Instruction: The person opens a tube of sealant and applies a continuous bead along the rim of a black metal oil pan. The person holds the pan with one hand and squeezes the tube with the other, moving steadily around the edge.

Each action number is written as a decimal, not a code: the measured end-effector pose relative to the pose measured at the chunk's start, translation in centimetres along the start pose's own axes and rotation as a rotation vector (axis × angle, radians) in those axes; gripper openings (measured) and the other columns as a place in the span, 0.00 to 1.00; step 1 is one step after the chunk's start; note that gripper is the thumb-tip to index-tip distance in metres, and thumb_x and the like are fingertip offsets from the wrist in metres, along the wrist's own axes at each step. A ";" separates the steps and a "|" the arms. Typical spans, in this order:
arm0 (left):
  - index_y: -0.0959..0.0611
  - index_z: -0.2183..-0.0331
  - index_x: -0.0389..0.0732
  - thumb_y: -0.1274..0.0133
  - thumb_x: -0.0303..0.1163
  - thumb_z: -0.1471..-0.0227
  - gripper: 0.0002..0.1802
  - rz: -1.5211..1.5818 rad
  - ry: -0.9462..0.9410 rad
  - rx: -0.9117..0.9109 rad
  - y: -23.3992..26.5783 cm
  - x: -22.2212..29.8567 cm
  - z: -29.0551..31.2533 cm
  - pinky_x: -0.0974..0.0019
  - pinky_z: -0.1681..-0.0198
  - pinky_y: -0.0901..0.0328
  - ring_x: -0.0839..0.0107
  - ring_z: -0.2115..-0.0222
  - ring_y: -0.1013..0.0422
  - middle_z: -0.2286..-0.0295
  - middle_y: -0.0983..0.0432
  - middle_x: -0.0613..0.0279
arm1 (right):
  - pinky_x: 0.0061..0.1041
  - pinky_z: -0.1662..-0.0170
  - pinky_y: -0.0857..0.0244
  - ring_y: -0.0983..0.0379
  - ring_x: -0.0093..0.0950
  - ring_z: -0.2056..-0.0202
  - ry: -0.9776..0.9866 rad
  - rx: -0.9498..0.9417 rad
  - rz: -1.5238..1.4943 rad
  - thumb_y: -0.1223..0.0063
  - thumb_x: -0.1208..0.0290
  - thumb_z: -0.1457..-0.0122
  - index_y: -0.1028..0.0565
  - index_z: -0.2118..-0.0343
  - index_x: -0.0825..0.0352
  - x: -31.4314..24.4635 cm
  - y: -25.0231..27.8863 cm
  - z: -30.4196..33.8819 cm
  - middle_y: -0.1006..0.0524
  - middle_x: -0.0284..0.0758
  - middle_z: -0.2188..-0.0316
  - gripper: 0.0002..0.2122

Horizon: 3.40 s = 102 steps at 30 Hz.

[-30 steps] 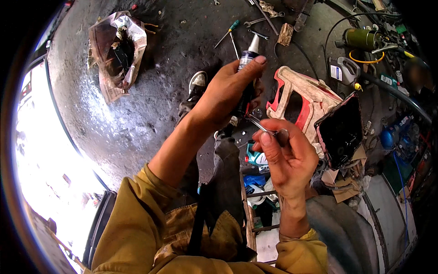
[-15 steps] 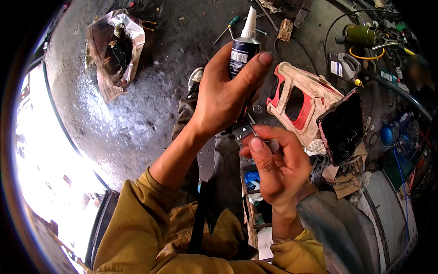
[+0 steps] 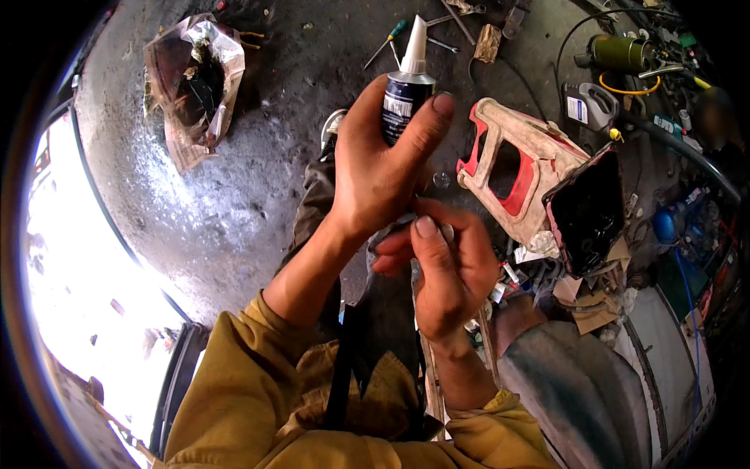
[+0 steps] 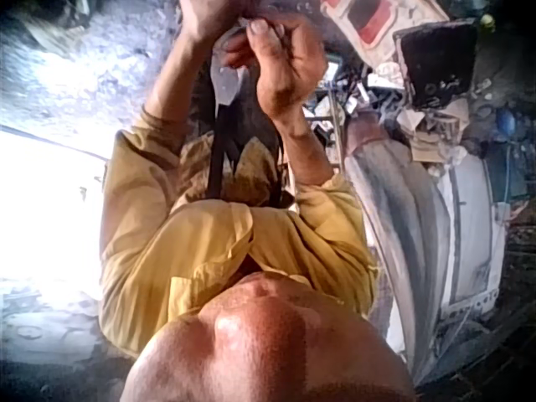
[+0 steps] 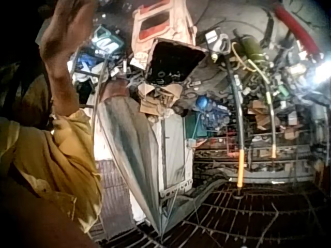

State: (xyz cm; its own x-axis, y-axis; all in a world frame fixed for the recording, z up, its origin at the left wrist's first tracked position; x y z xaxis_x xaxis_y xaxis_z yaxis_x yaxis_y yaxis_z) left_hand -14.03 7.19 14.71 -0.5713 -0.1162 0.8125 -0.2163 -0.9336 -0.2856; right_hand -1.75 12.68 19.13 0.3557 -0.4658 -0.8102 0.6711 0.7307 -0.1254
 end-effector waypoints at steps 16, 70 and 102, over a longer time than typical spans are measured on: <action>0.28 0.73 0.40 0.41 0.40 0.43 0.17 -0.107 0.013 -0.024 -0.3 -1.3 -1.1 0.75 0.88 0.45 0.83 0.89 0.39 0.85 0.34 0.71 | 0.15 0.74 0.36 0.28 0.18 0.79 0.063 -0.059 0.293 0.54 0.68 0.32 0.28 0.53 0.71 1.1 1.5 -0.9 0.22 0.35 0.77 0.12; 0.20 0.74 0.42 0.44 0.56 0.44 0.24 -0.034 0.654 0.104 15.8 -17.9 17.0 0.62 0.73 0.40 0.74 0.78 0.36 0.79 0.30 0.68 | 0.32 0.75 0.35 0.29 0.33 0.75 1.491 -1.051 1.041 0.44 0.78 0.46 0.25 0.66 0.71 1.9 -9.4 19.7 0.30 0.37 0.75 0.06; 0.28 0.64 0.40 0.44 0.29 0.47 0.10 -0.039 -0.510 0.288 26.1 9.7 36.6 0.72 0.72 0.43 0.82 0.74 0.39 0.76 0.37 0.73 | 0.18 0.84 0.46 0.40 0.18 0.85 -0.341 -0.745 0.145 0.51 0.63 0.34 0.28 0.68 0.62 16.0 -15.5 29.7 0.35 0.26 0.84 0.09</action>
State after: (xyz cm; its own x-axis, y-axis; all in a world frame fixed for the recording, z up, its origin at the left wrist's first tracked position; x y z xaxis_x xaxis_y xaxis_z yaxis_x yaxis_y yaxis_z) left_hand 3.80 -30.65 33.72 -0.0986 -0.1621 0.9818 0.0352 -0.9866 -0.1594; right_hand 12.88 -20.92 25.12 0.6636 -0.3801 -0.6444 0.0400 0.8781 -0.4768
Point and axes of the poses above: each hand's wrist, its own z-axis away from the middle knuckle, its own y-axis out of the back of the hand, x = y × z, the point moved 10 cm from there along -z, towards the middle knuckle
